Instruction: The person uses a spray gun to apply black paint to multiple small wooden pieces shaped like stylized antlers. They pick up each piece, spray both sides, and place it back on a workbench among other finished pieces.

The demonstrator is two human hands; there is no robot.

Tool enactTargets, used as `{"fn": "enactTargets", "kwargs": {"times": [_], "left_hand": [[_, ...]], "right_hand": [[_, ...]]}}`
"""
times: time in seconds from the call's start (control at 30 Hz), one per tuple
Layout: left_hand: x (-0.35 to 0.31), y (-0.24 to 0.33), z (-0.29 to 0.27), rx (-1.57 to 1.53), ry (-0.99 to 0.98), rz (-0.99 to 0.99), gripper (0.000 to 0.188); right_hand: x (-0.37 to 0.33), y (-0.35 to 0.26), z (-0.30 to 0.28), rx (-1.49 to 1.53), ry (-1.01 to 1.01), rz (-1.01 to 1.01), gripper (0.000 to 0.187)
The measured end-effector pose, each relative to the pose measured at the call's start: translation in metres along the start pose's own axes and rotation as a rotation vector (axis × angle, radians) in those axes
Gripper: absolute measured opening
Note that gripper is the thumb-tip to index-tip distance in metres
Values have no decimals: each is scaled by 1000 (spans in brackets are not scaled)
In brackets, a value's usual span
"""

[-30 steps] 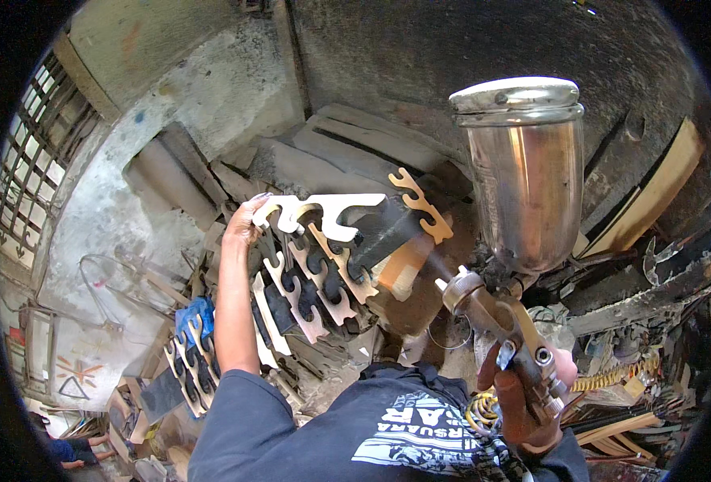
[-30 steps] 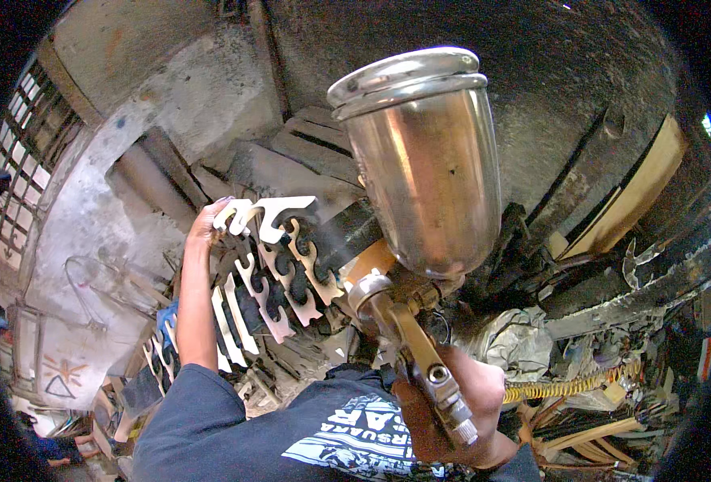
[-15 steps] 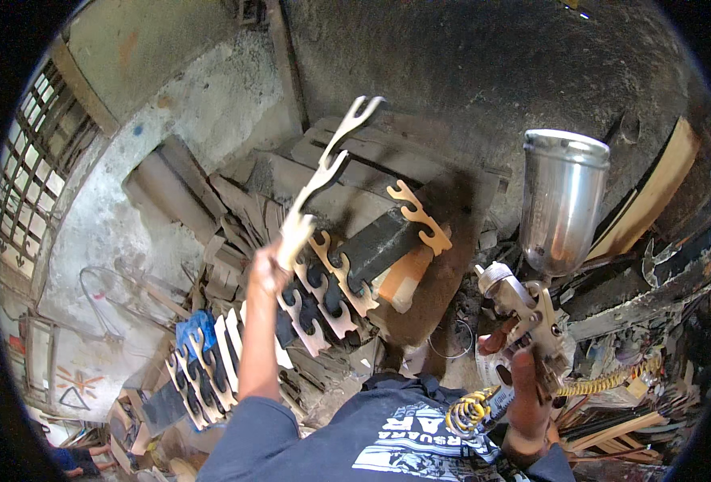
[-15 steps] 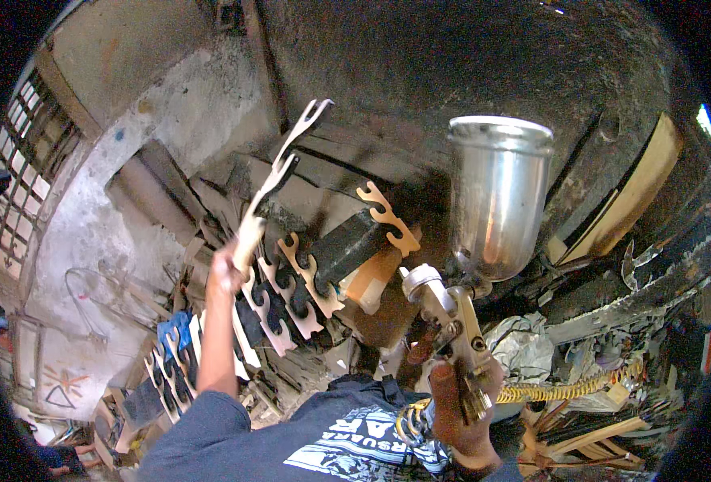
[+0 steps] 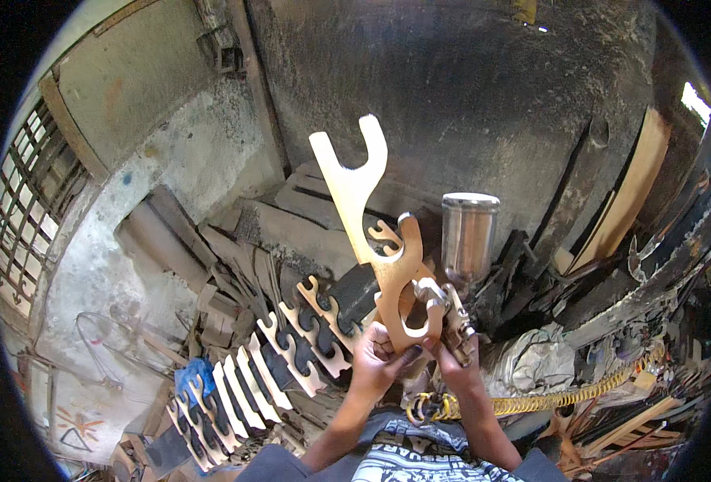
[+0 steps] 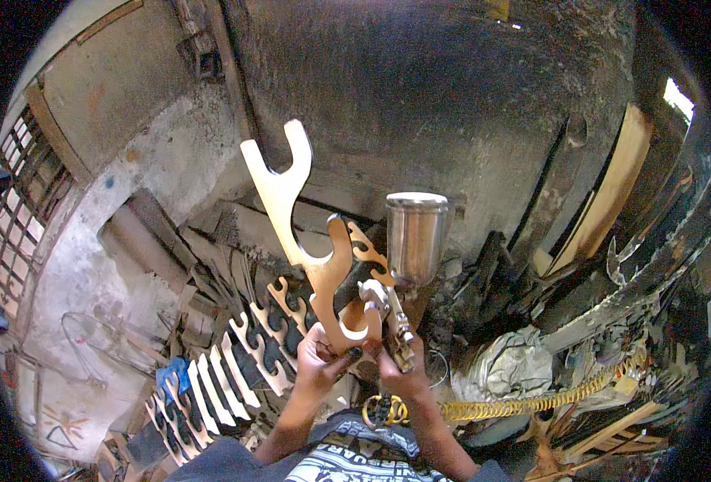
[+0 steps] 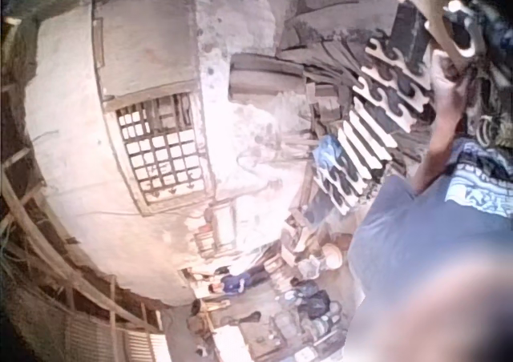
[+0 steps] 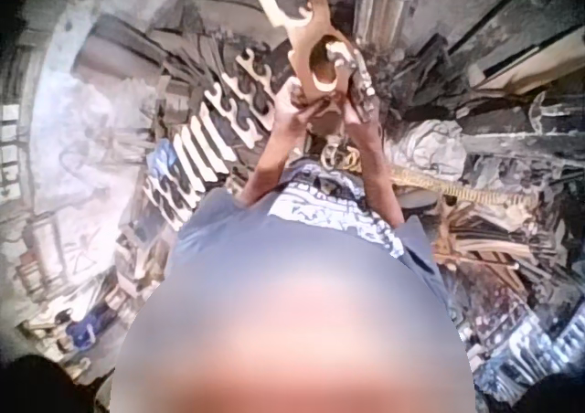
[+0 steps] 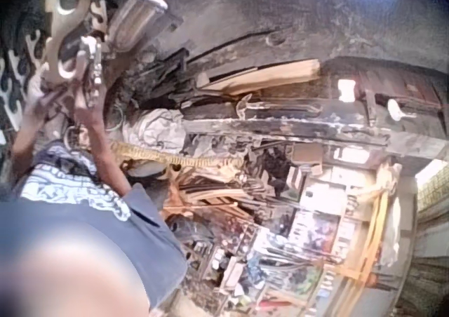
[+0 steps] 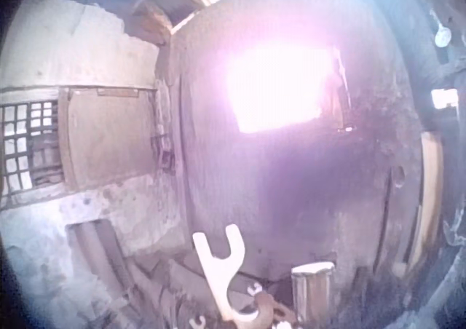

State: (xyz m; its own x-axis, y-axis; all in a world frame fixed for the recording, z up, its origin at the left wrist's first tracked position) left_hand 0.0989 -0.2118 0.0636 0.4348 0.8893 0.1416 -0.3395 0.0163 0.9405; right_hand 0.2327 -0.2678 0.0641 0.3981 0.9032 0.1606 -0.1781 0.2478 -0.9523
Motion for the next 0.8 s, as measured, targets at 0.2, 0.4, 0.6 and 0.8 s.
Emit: {"fn": "enactTargets", "kwargs": {"times": [0.2, 0.4, 0.6, 0.8], "left_hand": [[79, 74, -30, -85, 67, 134, 54], [129, 135, -33, 232, -29, 105, 28], [121, 184, -43, 834, -167, 416, 28], [109, 186, -70, 1659, -373, 885, 26]], "right_hand": [[-14, 2, -7, -51, 19, 77, 47], [-22, 10, -20, -62, -18, 35, 38], [-36, 26, -33, 138, 116, 279, 41], [-56, 11, -26, 99, 140, 194, 30]]}}
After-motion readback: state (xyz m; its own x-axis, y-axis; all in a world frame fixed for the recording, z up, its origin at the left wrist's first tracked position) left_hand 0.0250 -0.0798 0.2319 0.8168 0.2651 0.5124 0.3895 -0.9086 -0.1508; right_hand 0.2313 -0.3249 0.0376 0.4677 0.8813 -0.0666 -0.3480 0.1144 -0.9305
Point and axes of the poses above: each hand's wrist, its own x-axis towards the middle knuckle, its own z-axis out of the palm, y = z × x, the point moved 4 cm from there along x, towards the middle knuckle, and after that the axes turned 4 degrees about x, right-handed, at the moved point
